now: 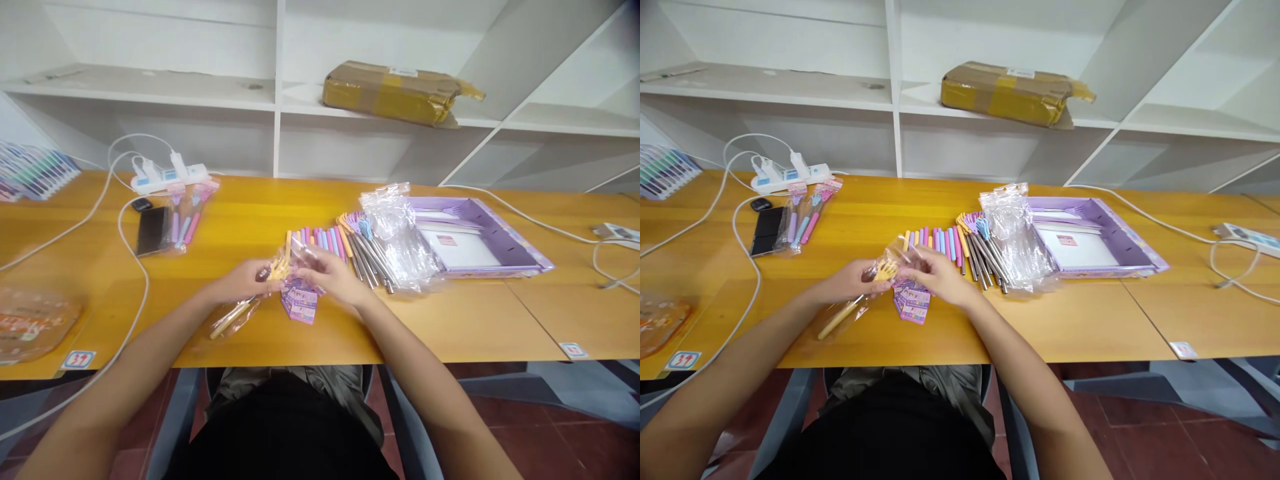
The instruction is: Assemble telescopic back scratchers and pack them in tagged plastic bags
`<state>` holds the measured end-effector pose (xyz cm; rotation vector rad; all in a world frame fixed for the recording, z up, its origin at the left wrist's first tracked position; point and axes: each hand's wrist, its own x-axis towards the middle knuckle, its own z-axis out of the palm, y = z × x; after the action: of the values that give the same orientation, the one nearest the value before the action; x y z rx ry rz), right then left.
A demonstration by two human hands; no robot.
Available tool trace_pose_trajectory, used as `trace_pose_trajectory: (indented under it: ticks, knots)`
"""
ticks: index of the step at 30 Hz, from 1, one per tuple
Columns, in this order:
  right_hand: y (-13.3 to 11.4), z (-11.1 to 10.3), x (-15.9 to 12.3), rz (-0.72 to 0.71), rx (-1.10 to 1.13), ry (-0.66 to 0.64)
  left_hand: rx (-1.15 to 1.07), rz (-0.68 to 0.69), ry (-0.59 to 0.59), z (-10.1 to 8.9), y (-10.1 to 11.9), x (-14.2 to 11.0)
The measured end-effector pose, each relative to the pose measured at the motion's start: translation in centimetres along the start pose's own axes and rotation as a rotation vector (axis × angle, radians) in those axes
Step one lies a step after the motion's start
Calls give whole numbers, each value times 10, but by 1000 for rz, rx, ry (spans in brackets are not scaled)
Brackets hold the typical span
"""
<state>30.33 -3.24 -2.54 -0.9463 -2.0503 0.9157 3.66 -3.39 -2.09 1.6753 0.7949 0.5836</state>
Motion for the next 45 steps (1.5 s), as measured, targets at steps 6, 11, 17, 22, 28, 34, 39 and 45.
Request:
trace_pose_trajectory:
  ticks: [6,11,17,22,28,34,39,45]
  knots:
    - [-8,-22,-5,66,-86,615,-38,-113,-214,8,5,-4]
    - [-5,-51,-2,-168,183,1134,58,-182,-263,5,17,-4]
    - [-20,-51,-1,-119,248,518,125,-87,-236,8,15,-1]
    - [-24,-137,-20,35,-160,923,33,-71,-162,12,7,-2]
    - [41,-188,-27,739,-883,467,23,-47,-129,14,4,-2]
    - [44,-145,-30,382,-981,681,294,73,95,19,9,-2]
    - [-9,-35,-29,14,-235,-137,786,348,219,34,-3,-4]
    - [-23,64,-28,87,323,14,1211,630,302,45,-23,-6]
